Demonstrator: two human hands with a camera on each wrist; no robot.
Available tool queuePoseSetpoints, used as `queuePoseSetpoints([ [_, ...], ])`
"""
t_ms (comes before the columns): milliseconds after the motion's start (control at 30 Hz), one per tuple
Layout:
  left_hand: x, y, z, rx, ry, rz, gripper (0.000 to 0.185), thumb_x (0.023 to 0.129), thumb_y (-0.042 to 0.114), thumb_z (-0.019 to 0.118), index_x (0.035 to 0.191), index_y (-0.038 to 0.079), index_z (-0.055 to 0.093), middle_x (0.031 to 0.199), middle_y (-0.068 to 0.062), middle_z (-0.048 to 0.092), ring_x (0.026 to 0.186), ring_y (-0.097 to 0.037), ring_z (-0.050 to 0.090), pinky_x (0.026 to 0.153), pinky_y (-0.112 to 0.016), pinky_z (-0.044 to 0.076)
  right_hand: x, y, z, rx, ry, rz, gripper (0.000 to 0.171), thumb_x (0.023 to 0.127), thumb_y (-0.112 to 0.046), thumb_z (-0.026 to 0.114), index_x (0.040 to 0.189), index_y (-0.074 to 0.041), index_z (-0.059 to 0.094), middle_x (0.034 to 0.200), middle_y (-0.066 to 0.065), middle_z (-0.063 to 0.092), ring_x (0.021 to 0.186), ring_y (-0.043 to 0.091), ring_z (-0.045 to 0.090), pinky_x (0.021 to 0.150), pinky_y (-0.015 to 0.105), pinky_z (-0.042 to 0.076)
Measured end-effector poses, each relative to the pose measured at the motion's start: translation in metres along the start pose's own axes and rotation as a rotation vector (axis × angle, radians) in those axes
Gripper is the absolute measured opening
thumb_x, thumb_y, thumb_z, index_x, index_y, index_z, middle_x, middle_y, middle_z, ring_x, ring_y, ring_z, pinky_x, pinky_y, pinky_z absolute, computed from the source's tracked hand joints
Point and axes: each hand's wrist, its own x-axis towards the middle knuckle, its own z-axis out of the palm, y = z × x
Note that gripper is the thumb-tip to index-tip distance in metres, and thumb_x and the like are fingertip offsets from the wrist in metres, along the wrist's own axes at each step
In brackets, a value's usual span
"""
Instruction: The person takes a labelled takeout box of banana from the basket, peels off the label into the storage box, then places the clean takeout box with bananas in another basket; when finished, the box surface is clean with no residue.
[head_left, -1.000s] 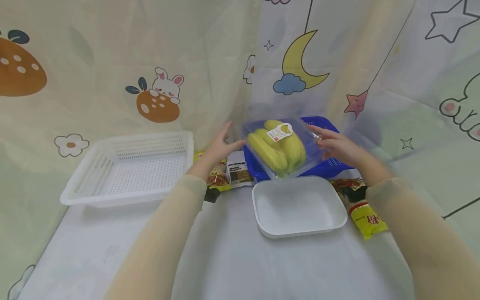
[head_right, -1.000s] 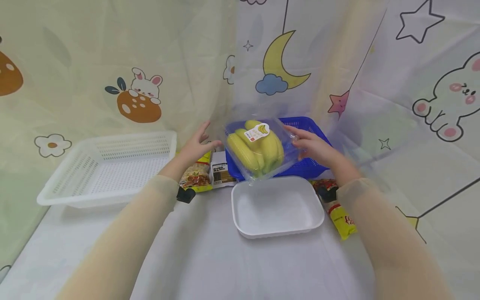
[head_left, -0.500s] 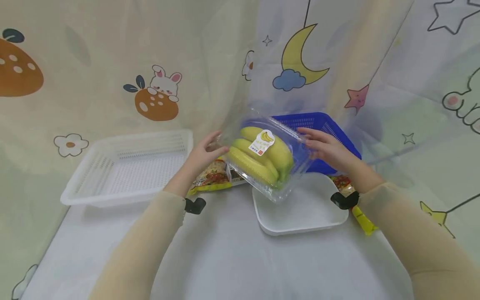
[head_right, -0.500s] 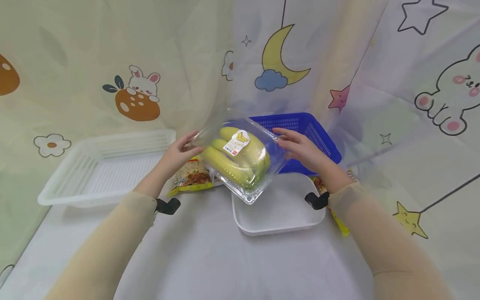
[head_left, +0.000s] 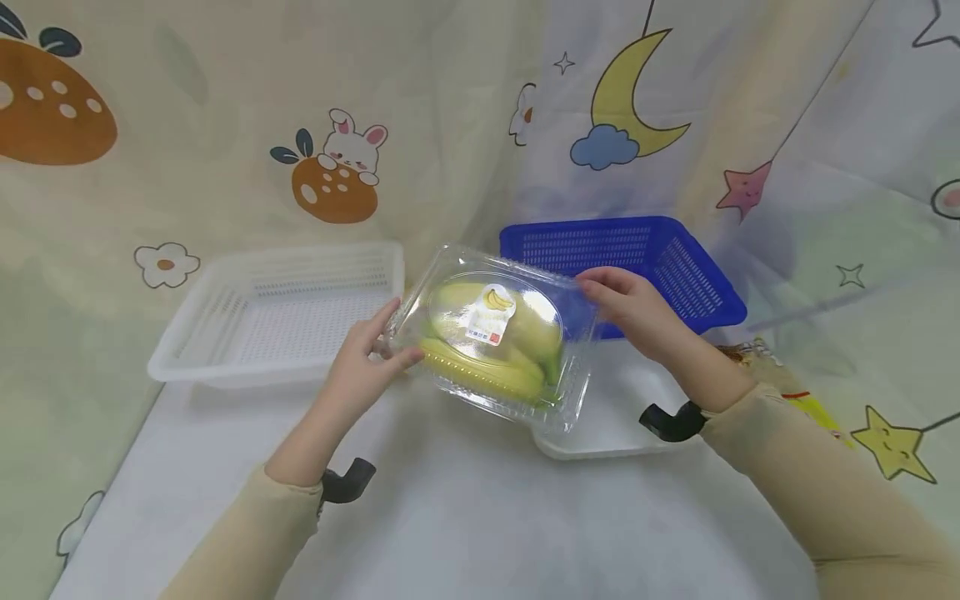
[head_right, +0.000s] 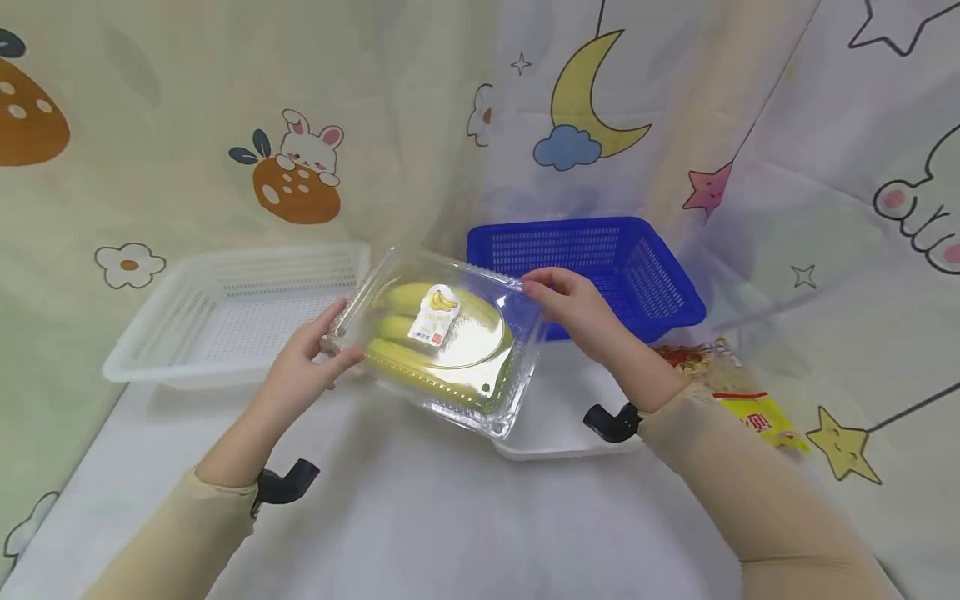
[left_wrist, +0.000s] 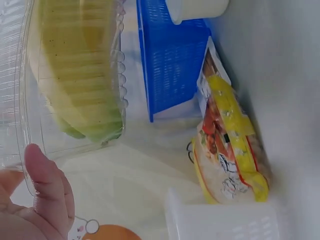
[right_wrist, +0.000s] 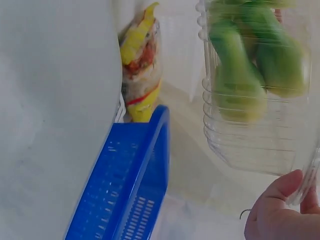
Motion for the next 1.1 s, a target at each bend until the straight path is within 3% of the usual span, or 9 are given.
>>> queuePoseSetpoints([
  [300, -0.037, -0.014, -0.009, 0.053, 0.036, -0.043, 0.085, 0.075, 0.050, 0.067, 0.144, 0.024, 0.024, 0.133, -0.011, 0.045, 0.075, -0.018, 0.054, 0.058, -0.027, 0.045, 0.004, 0.010, 0.018, -0.158, -0.157, -0.091, 0.047, 0.091, -0.028, 0.054, 0.133, -0.009, 0.043, 0.136, 0.012, 0.045, 0.119, 0.027, 0.047, 0.098, 0.046, 0.041],
  [367, -0.044, -0.016, -0.011, 0.057, 0.024, -0.072, 0.084, 0.076, 0.050, 0.066, 0.144, 0.026, 0.025, 0.127, -0.011, 0.049, 0.072, -0.017, 0.051, 0.055, -0.027, 0.044, 0.004, 0.011, 0.021, -0.191, -0.206, -0.123, 0.049, 0.091, -0.026, 0.055, 0.135, -0.009, 0.041, 0.138, 0.012, 0.042, 0.122, 0.030, 0.045, 0.098, 0.047, 0.041],
  [533, -0.059, -0.021, -0.015, 0.107, 0.020, -0.139, 0.082, 0.074, 0.055, 0.065, 0.143, 0.030, 0.027, 0.090, -0.009, 0.057, 0.072, -0.017, 0.049, 0.054, -0.026, 0.042, 0.004, 0.012, 0.030, -0.247, -0.311, -0.202, 0.055, 0.089, -0.022, 0.057, 0.138, -0.007, 0.036, 0.143, 0.012, 0.035, 0.128, 0.033, 0.038, 0.100, 0.047, 0.040],
  [767, -0.073, -0.024, -0.018, 0.172, -0.001, -0.201, 0.089, 0.068, 0.066, 0.061, 0.143, 0.035, 0.023, 0.095, -0.005, 0.061, 0.077, -0.014, 0.055, 0.056, -0.026, 0.043, 0.006, 0.010, 0.042, -0.279, -0.382, -0.258, 0.060, 0.087, -0.020, 0.060, 0.139, -0.008, 0.034, 0.144, 0.012, 0.033, 0.133, 0.031, 0.031, 0.104, 0.044, 0.035],
  [1100, -0.092, -0.029, -0.019, 0.222, -0.006, -0.267, 0.092, 0.065, 0.070, 0.060, 0.142, 0.037, 0.022, 0.082, -0.001, 0.065, 0.076, -0.011, 0.059, 0.059, -0.025, 0.045, 0.009, 0.010, 0.058, -0.303, -0.465, -0.294, 0.060, 0.086, -0.016, 0.061, 0.139, -0.007, 0.034, 0.145, 0.013, 0.030, 0.135, 0.030, 0.027, 0.106, 0.042, 0.031],
])
